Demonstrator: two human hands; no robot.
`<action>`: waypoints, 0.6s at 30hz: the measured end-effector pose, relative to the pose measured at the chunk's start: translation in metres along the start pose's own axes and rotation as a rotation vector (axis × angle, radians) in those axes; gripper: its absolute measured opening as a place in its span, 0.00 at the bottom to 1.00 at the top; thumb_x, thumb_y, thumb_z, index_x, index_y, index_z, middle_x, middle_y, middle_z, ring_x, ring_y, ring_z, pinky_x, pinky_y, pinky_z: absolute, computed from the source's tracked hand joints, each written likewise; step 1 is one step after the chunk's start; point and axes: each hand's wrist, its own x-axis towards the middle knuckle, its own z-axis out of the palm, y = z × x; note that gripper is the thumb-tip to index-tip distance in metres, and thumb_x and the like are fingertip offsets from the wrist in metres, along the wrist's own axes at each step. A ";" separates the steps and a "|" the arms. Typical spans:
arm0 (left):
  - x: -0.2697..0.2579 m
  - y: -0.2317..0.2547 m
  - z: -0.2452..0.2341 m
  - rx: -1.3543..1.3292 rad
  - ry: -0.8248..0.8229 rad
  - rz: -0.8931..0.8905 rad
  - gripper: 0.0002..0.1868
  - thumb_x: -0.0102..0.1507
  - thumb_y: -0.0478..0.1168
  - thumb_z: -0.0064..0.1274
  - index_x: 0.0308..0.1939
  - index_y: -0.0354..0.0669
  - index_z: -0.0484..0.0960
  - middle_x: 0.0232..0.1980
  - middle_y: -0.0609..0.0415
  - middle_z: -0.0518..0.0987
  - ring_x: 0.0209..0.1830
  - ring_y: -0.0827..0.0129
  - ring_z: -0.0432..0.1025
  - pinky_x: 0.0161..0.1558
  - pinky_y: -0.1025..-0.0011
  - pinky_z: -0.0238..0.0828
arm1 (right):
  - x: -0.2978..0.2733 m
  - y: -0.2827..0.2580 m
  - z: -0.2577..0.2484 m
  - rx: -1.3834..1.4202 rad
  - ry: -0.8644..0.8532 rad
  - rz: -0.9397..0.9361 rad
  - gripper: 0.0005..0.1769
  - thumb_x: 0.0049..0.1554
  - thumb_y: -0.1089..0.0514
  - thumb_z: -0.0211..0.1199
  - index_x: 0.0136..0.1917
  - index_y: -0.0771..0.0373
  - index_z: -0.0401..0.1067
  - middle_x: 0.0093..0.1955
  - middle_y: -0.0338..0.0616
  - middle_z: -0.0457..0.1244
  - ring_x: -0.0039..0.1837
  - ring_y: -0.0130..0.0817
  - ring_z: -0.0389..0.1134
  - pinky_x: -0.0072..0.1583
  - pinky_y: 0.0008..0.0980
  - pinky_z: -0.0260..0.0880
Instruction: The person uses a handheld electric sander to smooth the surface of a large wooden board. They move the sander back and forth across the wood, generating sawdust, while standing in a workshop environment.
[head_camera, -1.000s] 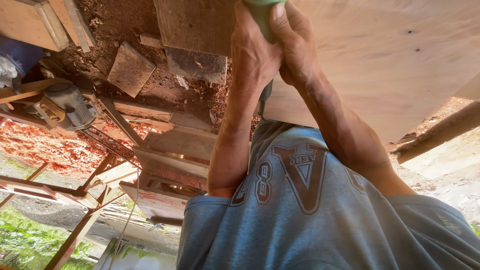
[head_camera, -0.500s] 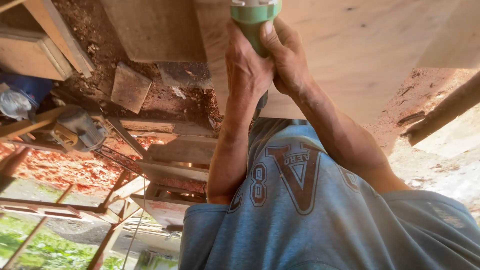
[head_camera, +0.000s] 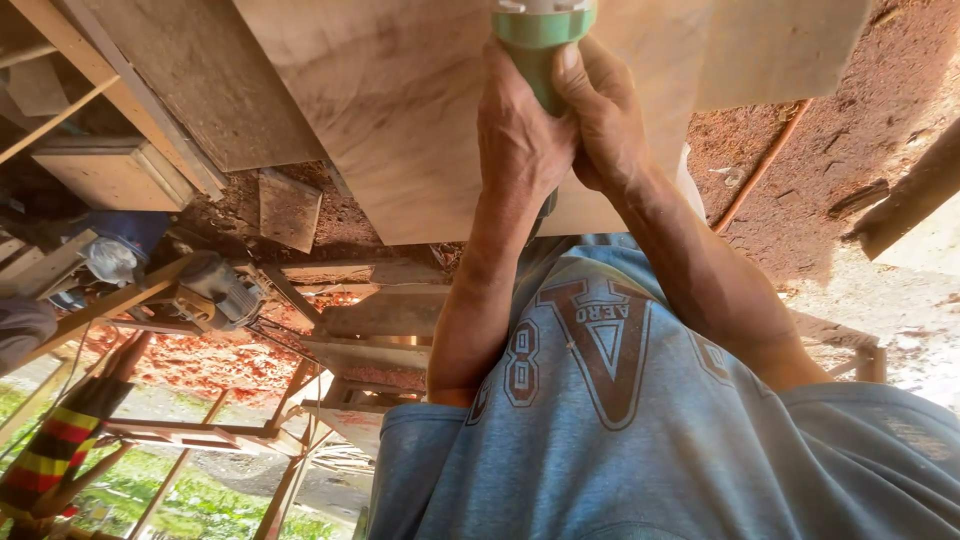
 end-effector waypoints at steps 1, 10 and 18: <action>0.000 0.004 0.005 0.005 -0.007 -0.001 0.38 0.63 0.62 0.50 0.66 0.40 0.61 0.47 0.45 0.81 0.41 0.53 0.83 0.40 0.58 0.86 | -0.003 -0.006 -0.004 -0.012 0.002 -0.004 0.34 0.62 0.37 0.67 0.67 0.66 0.70 0.63 0.48 0.69 0.65 0.37 0.70 0.65 0.33 0.75; -0.003 0.027 0.041 0.028 -0.023 -0.024 0.41 0.62 0.64 0.49 0.68 0.40 0.61 0.48 0.45 0.80 0.41 0.52 0.82 0.39 0.56 0.84 | -0.016 -0.036 -0.041 -0.085 0.046 -0.033 0.36 0.62 0.33 0.66 0.67 0.65 0.70 0.63 0.47 0.68 0.65 0.40 0.70 0.66 0.38 0.76; -0.007 0.022 0.062 0.070 -0.097 -0.220 0.37 0.55 0.61 0.54 0.64 0.52 0.64 0.53 0.42 0.84 0.48 0.34 0.80 0.46 0.50 0.76 | -0.031 -0.036 -0.061 -0.129 0.179 0.005 0.32 0.60 0.34 0.67 0.59 0.65 0.73 0.51 0.38 0.65 0.53 0.32 0.67 0.54 0.29 0.73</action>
